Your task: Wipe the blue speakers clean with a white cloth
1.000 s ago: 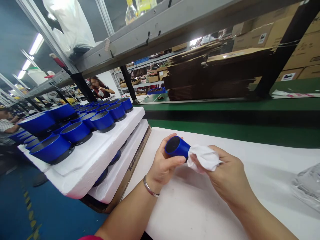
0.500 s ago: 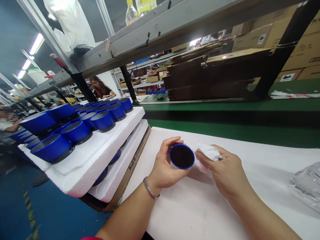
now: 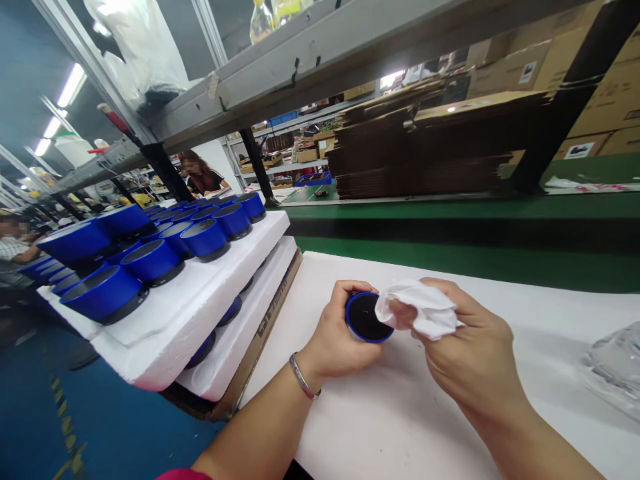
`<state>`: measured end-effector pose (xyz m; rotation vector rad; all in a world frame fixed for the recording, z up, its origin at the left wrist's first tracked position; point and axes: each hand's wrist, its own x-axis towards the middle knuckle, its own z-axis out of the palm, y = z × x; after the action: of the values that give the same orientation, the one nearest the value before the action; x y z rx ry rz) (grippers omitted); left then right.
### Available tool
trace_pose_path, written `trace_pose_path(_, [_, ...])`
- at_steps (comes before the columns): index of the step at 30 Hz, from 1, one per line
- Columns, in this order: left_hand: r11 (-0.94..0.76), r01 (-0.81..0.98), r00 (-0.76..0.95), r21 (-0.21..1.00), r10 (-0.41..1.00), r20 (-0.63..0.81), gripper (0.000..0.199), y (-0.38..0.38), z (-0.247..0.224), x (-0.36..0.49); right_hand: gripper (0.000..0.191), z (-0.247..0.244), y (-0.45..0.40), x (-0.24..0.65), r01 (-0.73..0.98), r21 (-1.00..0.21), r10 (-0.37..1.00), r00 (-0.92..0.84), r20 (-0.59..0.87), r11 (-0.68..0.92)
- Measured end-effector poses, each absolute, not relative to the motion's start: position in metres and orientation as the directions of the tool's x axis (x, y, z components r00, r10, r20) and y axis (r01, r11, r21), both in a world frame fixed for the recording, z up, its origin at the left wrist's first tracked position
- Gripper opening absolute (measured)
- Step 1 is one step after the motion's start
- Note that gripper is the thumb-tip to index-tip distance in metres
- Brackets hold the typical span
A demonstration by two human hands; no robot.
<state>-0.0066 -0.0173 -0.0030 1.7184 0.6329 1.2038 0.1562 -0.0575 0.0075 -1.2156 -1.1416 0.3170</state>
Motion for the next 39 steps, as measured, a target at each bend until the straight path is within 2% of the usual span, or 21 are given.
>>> trace_pose_path(2, [-0.454,-0.056,0.408,0.889,0.802,0.435,0.064,-0.018,-0.004,-0.004,0.017,0.004,-0.059,0.150,0.567,-0.658,0.647,0.263,0.715,0.497])
trace_pose_path(3, [-0.470,-0.053,0.404,0.881,0.796,0.450,0.061,-0.018,-0.005,-0.003,0.015,0.003,-0.059,0.146,0.645,-0.548,0.609,0.158,0.777,0.533])
trace_pose_path(4, [-0.490,-0.051,0.392,0.870,0.792,0.469,0.058,-0.019,-0.006,-0.001,0.020,0.002,-0.058,0.143,0.702,-0.456,0.578,0.078,0.812,0.546])
trace_pose_path(6, [-0.515,-0.026,0.352,0.857,0.798,0.490,0.051,-0.020,-0.008,0.001,0.024,0.003,-0.057,0.137,0.767,-0.381,0.543,0.050,0.838,0.517])
trace_pose_path(9, [-0.485,0.025,0.306,0.874,0.836,0.455,0.047,-0.021,-0.008,0.002,0.020,0.005,-0.057,0.130,0.783,-0.406,0.519,0.126,0.846,0.471])
trace_pose_path(13, [-0.458,-0.001,0.313,0.889,0.844,0.435,0.047,-0.022,-0.005,0.002,0.022,0.005,-0.060,0.123,0.755,-0.389,0.544,0.051,0.837,0.528])
trace_pose_path(22, [-0.393,0.081,0.326,0.916,0.879,0.348,0.050,-0.022,-0.005,0.002,0.016,0.005,-0.057,0.124,0.773,-0.449,0.580,0.131,0.804,0.448])
trace_pose_path(33, [-0.434,0.084,0.358,0.897,0.853,0.379,0.049,-0.020,-0.009,0.003,0.017,0.005,-0.057,0.130,0.779,-0.415,0.574,0.088,0.814,0.470])
trace_pose_path(39, [-0.411,0.133,0.377,0.902,0.862,0.338,0.046,-0.019,-0.013,0.004,0.016,-0.005,-0.054,0.132,0.756,-0.467,0.634,0.091,0.768,0.458])
